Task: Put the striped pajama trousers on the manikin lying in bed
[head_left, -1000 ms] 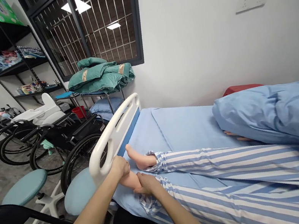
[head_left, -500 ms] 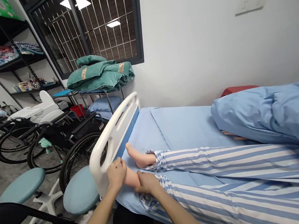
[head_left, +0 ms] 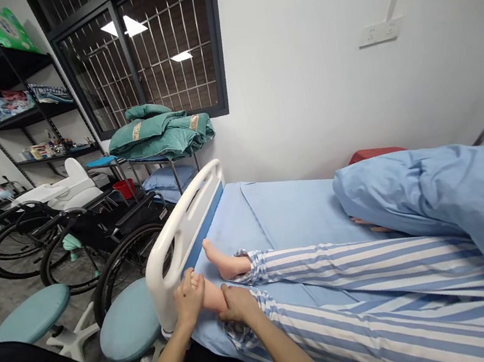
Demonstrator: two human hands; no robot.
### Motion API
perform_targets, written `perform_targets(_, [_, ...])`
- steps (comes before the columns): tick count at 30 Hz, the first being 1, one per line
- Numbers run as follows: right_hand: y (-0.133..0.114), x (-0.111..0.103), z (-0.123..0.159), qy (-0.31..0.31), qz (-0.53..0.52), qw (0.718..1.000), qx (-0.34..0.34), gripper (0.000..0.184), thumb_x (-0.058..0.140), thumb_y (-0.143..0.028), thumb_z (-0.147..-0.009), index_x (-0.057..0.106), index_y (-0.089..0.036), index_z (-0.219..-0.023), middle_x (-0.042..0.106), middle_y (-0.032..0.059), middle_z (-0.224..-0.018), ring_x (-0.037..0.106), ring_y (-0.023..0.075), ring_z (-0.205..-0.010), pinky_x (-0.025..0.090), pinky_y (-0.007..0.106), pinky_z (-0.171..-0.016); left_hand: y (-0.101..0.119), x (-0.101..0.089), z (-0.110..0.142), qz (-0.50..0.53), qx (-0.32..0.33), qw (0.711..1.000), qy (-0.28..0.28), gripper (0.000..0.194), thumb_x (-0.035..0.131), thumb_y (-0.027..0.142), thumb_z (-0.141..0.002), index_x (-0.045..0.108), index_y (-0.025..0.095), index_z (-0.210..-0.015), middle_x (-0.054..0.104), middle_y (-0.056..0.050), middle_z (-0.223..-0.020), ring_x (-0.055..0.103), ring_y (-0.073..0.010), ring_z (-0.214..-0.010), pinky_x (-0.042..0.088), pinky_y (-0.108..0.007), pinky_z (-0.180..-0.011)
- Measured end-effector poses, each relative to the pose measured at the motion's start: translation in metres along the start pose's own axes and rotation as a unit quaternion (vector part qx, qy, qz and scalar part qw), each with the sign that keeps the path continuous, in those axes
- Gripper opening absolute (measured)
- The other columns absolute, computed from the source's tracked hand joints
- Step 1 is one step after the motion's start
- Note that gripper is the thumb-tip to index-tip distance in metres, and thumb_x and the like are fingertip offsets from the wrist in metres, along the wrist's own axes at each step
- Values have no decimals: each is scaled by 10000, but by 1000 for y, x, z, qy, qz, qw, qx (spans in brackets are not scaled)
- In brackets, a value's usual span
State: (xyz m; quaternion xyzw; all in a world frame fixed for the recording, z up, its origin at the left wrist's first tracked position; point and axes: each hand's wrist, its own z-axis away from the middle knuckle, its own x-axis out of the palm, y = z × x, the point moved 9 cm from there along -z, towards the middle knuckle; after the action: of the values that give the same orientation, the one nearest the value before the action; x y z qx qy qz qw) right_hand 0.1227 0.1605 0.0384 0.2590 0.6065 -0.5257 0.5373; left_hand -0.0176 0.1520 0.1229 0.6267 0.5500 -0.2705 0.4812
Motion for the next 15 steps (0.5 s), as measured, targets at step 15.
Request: perform_targets(15, [2, 1, -2, -2, 2, 1000, -5, 584, 651, -516, -577, 515, -179, -1035, 662, 121, -954, 639, 302, -839, 470, 359, -678, 25, 2, -35, -200, 112, 958, -174, 435, 373, 466, -832, 650, 140, -913, 677, -145, -846, 638, -248, -820, 440, -333, -712])
